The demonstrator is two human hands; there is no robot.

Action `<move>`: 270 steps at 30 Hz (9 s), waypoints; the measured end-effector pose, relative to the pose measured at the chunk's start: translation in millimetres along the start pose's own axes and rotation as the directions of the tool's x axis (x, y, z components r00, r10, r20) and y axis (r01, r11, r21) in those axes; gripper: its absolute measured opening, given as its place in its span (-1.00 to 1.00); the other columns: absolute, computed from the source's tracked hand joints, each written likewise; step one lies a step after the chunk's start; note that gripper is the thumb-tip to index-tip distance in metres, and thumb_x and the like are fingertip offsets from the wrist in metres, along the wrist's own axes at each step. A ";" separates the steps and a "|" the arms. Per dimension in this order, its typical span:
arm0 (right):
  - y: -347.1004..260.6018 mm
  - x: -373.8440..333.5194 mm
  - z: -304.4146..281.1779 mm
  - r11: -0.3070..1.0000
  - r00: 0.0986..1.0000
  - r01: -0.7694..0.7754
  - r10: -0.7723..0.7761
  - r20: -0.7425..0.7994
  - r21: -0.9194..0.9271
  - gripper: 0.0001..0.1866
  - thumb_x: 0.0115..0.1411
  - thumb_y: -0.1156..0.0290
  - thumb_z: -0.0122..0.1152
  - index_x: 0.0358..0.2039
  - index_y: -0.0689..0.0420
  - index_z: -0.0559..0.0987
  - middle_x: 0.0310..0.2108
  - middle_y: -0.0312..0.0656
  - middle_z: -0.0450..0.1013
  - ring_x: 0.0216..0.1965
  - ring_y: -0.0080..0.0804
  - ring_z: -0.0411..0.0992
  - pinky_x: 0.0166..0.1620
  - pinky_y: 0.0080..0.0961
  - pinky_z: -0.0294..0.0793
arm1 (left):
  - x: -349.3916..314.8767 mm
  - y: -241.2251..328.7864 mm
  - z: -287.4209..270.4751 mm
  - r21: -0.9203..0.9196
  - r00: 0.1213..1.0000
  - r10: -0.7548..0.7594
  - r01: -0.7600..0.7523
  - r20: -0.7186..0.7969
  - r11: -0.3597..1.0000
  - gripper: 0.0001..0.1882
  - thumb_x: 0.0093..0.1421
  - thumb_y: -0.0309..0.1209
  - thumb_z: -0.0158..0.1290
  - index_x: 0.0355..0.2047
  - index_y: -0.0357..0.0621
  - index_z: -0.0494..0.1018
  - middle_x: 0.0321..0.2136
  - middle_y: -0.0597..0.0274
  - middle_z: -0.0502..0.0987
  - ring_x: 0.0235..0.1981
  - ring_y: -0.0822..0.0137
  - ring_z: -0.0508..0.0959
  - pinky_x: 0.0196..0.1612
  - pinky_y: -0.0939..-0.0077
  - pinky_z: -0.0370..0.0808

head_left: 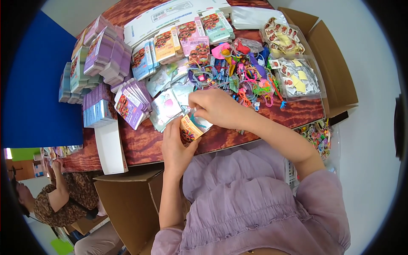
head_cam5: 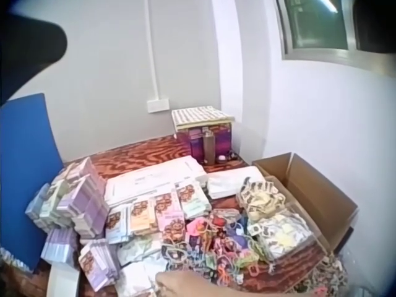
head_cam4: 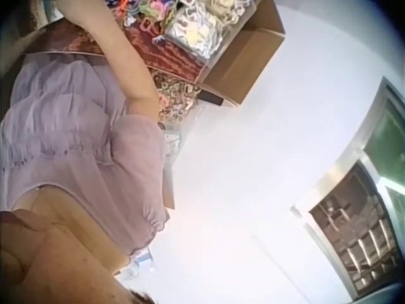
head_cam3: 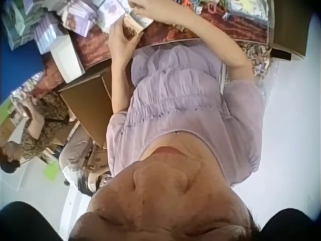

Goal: Sorting and packing small toy components and retail boxes at a factory workbench.

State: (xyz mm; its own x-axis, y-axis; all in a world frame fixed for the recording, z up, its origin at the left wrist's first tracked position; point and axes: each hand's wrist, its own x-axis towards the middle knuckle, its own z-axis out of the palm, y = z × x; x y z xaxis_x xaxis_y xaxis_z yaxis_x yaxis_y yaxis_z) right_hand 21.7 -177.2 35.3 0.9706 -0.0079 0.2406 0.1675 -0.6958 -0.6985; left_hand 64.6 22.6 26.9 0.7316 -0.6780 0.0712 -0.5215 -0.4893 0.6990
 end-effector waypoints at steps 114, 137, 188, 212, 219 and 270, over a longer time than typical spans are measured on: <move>-24.7 -30.8 6.0 0.997 0.963 0.072 -0.069 -0.259 0.001 -0.84 0.10 0.42 0.29 -0.33 0.22 0.60 0.05 -0.06 0.41 0.14 -0.01 0.30 0.15 -0.14 0.31 | 0.0 -11.6 41.7 -0.148 0.962 -0.015 -0.026 -0.274 0.989 -0.22 -0.05 -0.46 0.32 0.15 -0.31 0.19 -0.04 -0.14 0.39 -0.08 -0.12 0.50 -0.06 0.15 0.49; -38.4 -43.4 17.4 0.975 0.908 -0.123 0.034 -0.419 -0.187 -0.80 0.11 0.48 0.27 -0.22 0.14 0.58 -0.36 -0.15 0.47 -0.36 -0.18 0.52 -0.36 -0.35 0.48 | 0.9 5.6 42.9 -0.053 0.964 0.123 -0.139 -0.237 0.989 -0.21 -0.09 -0.50 0.33 0.15 -0.28 0.20 -0.05 -0.12 0.39 -0.06 -0.11 0.46 -0.03 0.15 0.45; 121.7 -148.0 -163.9 0.828 0.673 -0.549 0.519 -0.527 0.114 -0.85 0.12 0.46 0.24 -0.29 0.19 0.59 -0.42 -0.10 0.53 -0.35 -0.38 0.51 -0.24 -0.40 0.45 | 83.0 81.8 93.9 -0.674 0.894 0.100 0.251 0.437 0.695 -0.33 0.06 -0.44 0.30 0.16 -0.32 0.29 -0.08 0.12 0.50 -0.07 0.30 0.55 -0.04 0.40 0.53; 130.8 -124.5 -142.3 0.788 0.638 -0.465 0.614 -0.464 0.403 -0.56 0.12 0.50 0.19 0.07 0.10 0.57 -0.47 -0.19 0.52 -0.48 -0.46 0.48 -0.37 -0.51 0.46 | 174.1 130.7 137.6 -0.701 0.686 0.278 0.468 0.672 0.539 -0.38 0.13 -0.29 0.25 0.16 -0.27 0.37 -0.10 0.15 0.58 -0.18 0.38 0.60 -0.08 0.44 0.54; 148.9 -133.9 -185.2 0.583 0.755 -0.473 0.655 -0.038 0.660 -0.90 0.14 0.47 0.27 -0.31 0.12 0.58 -0.46 -0.45 0.48 -0.52 -0.76 0.38 -0.50 -0.71 0.34 | 178.3 147.3 127.6 -0.690 0.644 0.354 0.392 0.678 0.608 -0.32 0.08 -0.34 0.28 0.20 -0.28 0.35 -0.09 0.15 0.59 -0.09 0.39 0.58 0.01 0.47 0.48; 115.1 -198.6 -201.7 0.596 0.348 -0.342 0.799 -0.491 0.727 -0.89 0.22 0.41 0.27 -0.31 0.18 0.63 -0.56 -0.44 0.44 -0.62 -0.80 0.24 -0.60 -0.79 0.13 | 90.5 81.8 74.2 -0.645 0.871 0.181 0.184 0.457 0.741 -0.22 0.02 -0.44 0.34 0.25 -0.26 0.27 -0.08 0.14 0.52 -0.06 0.35 0.54 0.00 0.39 0.51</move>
State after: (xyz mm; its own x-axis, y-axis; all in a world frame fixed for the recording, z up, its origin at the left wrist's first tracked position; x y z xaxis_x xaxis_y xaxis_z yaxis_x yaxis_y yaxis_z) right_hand -186.7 -400.6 43.0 0.3863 -0.9112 -0.1432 -0.1065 0.1101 -0.9882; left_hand 55.6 -119.5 37.6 0.3425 -0.9296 -0.1364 0.0314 -0.1337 0.9905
